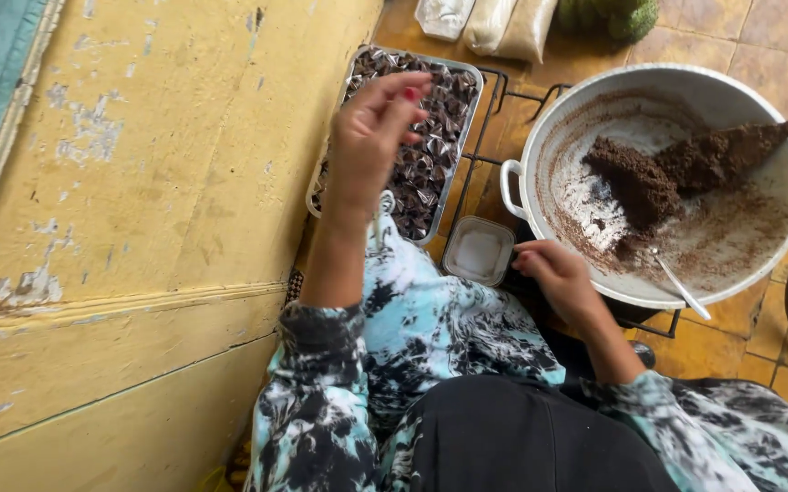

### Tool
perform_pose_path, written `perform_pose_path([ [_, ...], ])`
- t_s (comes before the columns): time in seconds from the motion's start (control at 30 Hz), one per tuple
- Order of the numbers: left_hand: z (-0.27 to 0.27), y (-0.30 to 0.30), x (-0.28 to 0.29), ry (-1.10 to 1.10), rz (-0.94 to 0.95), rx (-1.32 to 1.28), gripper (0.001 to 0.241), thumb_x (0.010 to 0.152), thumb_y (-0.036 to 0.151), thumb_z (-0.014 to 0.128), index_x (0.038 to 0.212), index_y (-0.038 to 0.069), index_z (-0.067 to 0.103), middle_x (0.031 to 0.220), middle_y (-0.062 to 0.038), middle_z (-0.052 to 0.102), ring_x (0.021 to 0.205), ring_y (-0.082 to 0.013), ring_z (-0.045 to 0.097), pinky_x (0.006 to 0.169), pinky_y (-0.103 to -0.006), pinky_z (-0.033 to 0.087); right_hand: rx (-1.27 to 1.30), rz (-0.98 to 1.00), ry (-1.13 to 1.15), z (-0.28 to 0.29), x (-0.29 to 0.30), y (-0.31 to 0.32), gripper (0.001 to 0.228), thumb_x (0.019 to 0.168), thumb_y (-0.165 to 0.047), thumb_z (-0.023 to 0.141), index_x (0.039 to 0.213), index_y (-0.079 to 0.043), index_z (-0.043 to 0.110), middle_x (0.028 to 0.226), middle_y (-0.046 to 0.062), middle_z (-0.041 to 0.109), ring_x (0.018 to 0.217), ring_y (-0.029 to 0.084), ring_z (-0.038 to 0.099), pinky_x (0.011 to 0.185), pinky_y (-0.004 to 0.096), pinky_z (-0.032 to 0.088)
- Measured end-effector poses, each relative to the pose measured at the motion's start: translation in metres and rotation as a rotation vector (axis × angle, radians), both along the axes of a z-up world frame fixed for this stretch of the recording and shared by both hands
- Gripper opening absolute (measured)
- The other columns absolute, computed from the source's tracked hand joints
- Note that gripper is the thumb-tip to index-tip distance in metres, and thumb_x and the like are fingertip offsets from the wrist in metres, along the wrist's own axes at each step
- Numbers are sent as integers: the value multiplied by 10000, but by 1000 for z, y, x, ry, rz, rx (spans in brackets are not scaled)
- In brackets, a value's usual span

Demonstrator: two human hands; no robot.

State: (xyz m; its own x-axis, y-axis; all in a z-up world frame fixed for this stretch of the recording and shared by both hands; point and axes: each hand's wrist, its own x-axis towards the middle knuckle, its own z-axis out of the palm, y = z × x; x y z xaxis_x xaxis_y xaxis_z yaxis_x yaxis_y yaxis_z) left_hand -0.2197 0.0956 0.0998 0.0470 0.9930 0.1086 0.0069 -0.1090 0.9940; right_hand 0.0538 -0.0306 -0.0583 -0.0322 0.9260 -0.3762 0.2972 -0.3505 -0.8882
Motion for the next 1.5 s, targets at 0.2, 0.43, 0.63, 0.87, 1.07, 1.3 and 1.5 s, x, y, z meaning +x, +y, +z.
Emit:
perform_pose_path([
  [0.2, -10, -18, 55, -112, -190, 180, 174, 1090, 83, 551, 1224, 91, 663, 1150, -109, 725, 936, -158, 719, 779, -156, 647, 302, 322, -307, -124, -32, 5, 228, 932, 22, 614, 1122, -5, 737, 1094, 131, 701, 971, 297, 692, 876, 386, 569],
  [0.43, -62, -14, 72, 24, -16, 113, 174, 1035, 168, 620, 1142, 100, 739, 993, -74, 725, 838, -98, 681, 662, -192, 587, 669, 590, -1041, -258, -50, 27, 391, 811, -248, 759, 1145, -129, 594, 994, 120, 628, 844, 309, 685, 696, 397, 585],
  [0.63, -53, -11, 64, 44, 43, 161, 155, 1037, 164, 632, 1120, 111, 751, 1044, -68, 735, 866, -120, 708, 689, -204, 593, 487, 564, -1185, -287, -73, 37, 520, 772, -306, 816, 1181, -123, 553, 1038, 104, 620, 958, 313, 650, 733, 372, 578],
  [0.87, -55, -12, 69, 15, 56, 153, 142, 1025, 174, 655, 1107, 131, 763, 1044, -37, 733, 882, -97, 700, 696, -196, 591, 528, 592, -1159, -252, -73, 39, 361, 820, -172, 756, 1112, -26, 602, 1003, 159, 566, 891, 328, 602, 612, 369, 556],
  [1.07, -56, -12, 70, 8, 66, 156, 137, 1022, 184, 662, 1103, 144, 765, 1053, -23, 733, 895, -83, 699, 706, -188, 573, 620, 536, -1043, -211, -70, 42, 327, 851, -23, 693, 1169, -11, 620, 942, 172, 649, 848, 330, 664, 654, 417, 602],
  [1.3, -57, -9, 75, 12, 68, 177, 139, 1021, 159, 651, 1091, 117, 763, 1006, -56, 725, 885, -120, 709, 693, -222, 580, 928, 612, -1072, -185, -61, 52, 135, 810, -50, 608, 907, -133, 648, 897, 84, 624, 850, 291, 569, 722, 392, 463],
  [1.5, -63, -9, 77, 45, 51, 185, 138, 1010, 178, 659, 1087, 135, 764, 970, -43, 709, 859, -123, 698, 693, -227, 575, 681, 339, -682, -210, -57, 36, 141, 898, -13, 526, 948, -102, 622, 865, 83, 573, 786, 316, 610, 658, 383, 494],
])
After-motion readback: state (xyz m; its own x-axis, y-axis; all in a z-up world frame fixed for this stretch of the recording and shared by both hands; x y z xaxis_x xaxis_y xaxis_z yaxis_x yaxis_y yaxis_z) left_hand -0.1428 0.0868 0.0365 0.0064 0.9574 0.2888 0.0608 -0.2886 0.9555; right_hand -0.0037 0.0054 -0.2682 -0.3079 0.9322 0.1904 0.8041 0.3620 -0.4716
